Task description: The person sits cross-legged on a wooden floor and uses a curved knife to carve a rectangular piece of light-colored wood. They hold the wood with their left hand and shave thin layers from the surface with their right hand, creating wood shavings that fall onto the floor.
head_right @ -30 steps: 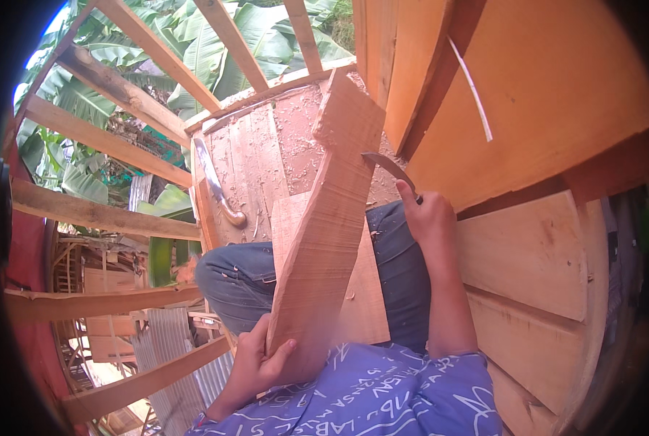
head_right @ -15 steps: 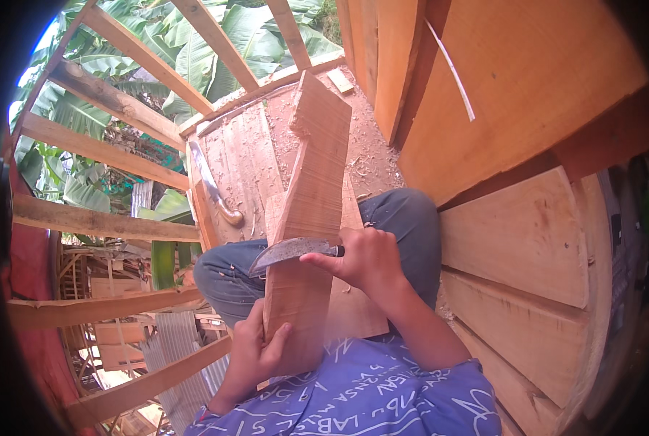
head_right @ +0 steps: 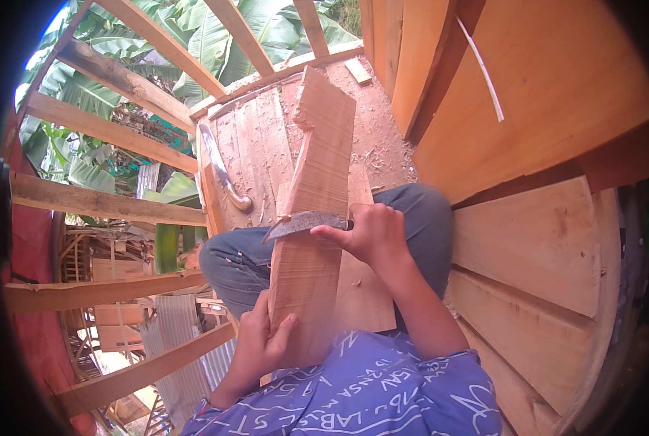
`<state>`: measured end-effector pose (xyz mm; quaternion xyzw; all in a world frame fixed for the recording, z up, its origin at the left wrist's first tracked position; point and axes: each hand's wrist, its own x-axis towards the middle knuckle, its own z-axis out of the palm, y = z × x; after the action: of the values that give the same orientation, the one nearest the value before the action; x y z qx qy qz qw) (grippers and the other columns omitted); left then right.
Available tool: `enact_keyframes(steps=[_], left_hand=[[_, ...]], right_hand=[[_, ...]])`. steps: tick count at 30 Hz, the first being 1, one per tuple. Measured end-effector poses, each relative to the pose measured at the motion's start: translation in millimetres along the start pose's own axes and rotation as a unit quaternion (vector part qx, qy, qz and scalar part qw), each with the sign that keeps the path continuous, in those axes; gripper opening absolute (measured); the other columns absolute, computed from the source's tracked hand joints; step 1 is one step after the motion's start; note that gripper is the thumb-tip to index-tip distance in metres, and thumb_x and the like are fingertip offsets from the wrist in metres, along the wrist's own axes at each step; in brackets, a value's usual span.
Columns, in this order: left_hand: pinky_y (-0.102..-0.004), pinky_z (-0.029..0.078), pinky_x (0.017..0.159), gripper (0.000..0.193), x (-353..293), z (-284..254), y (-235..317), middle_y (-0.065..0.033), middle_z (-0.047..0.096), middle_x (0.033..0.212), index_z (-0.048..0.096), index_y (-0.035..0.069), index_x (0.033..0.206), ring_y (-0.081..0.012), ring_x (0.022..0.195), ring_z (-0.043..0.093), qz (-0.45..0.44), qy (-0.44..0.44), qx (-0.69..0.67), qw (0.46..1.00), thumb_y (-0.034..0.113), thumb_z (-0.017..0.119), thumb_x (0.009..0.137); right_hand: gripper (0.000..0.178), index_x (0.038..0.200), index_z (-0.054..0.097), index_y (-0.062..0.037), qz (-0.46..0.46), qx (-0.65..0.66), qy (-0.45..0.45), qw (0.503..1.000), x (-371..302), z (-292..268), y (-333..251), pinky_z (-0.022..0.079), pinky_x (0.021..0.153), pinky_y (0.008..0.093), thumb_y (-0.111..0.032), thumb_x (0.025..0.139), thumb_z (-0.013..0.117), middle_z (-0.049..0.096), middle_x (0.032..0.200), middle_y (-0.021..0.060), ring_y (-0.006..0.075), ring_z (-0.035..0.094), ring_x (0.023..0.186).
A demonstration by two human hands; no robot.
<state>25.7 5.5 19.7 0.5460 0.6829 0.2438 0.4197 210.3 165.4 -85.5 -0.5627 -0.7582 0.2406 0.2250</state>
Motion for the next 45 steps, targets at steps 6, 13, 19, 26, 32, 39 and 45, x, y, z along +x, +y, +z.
enact_keyframes(steps=[6,13,19,26,32,39,45], left_hand=[[-0.0458,0.052,0.063,0.034,-6.5,0.4,-2.6,-0.0317,0.064,0.079,0.050,-0.004,0.117,-0.0484,0.079,0.066,-0.018,-0.013,-0.031,0.999,0.009,0.062,0.088],[-0.0329,0.053,0.082,0.039,-7.2,-4.3,2.3,-0.0193,0.070,0.100,0.049,-0.002,0.126,-0.0228,0.095,0.070,-0.044,0.013,-0.056,0.997,0.000,0.060,0.089],[-0.0412,0.055,0.073,0.048,5.1,-5.8,-6.7,-0.0293,0.068,0.093,0.048,0.002,0.132,-0.0445,0.092,0.069,0.003,0.050,-0.033,0.998,0.006,0.061,0.086],[-0.0383,0.055,0.078,0.050,4.1,-7.0,25.8,-0.0275,0.070,0.095,0.046,0.001,0.136,-0.0397,0.094,0.071,-0.039,-0.018,0.051,0.998,0.003,0.059,0.088],[-0.0404,0.055,0.072,0.051,-3.9,-0.7,13.9,-0.0298,0.068,0.092,0.045,0.000,0.137,-0.0431,0.089,0.070,-0.056,-0.024,0.065,0.996,0.004,0.059,0.088],[-0.0419,0.054,0.070,0.051,-6.0,-3.2,11.1,-0.0310,0.067,0.091,0.044,0.000,0.137,-0.0460,0.088,0.068,-0.049,-0.002,0.047,0.998,0.003,0.058,0.088],[-0.0426,0.054,0.069,0.051,-11.5,-2.5,5.0,-0.0309,0.067,0.091,0.043,0.000,0.137,-0.0455,0.087,0.068,-0.057,0.001,0.040,0.998,0.003,0.058,0.088]], right_hand=[[0.089,0.058,0.059,0.0031,0.101,0.014,0.024,0.995,21.2,8.9,18.1,0.050,0.054,0.0464,-0.084,0.076,0.054,0.058,0.055,0.0231,0.0389,0.066,0.058],[0.080,0.060,0.058,0.0049,0.134,0.065,0.023,0.989,7.3,-37.2,38.6,0.046,0.055,0.0470,-0.069,0.088,0.055,0.053,0.057,0.0275,0.0461,0.059,0.060],[0.072,0.067,0.069,0.0004,0.083,0.122,-0.102,0.984,-38.2,-38.4,-24.0,0.051,0.056,0.0443,-0.070,0.082,0.062,0.063,0.062,0.0219,0.0380,0.066,0.061],[0.084,0.058,0.061,0.0003,0.008,0.081,-0.027,0.996,-28.6,-21.3,-28.2,0.049,0.051,0.0432,-0.083,0.071,0.060,0.055,0.052,0.0183,0.0361,0.062,0.054],[0.089,0.061,0.064,-0.0020,0.005,0.011,-0.031,0.999,-20.2,-6.9,-9.2,0.052,0.054,0.0415,-0.091,0.063,0.057,0.061,0.056,0.0152,0.0329,0.067,0.058],[0.090,0.058,0.063,-0.0025,-0.022,-0.002,-0.009,1.000,-6.8,8.7,-5.7,0.051,0.050,0.0408,-0.092,0.062,0.057,0.059,0.053,0.0146,0.0319,0.065,0.053],[0.091,0.058,0.061,0.0009,0.019,-0.005,-0.027,0.999,5.3,14.1,5.1,0.049,0.053,0.0443,-0.090,0.065,0.057,0.057,0.054,0.0192,0.0360,0.064,0.056]])
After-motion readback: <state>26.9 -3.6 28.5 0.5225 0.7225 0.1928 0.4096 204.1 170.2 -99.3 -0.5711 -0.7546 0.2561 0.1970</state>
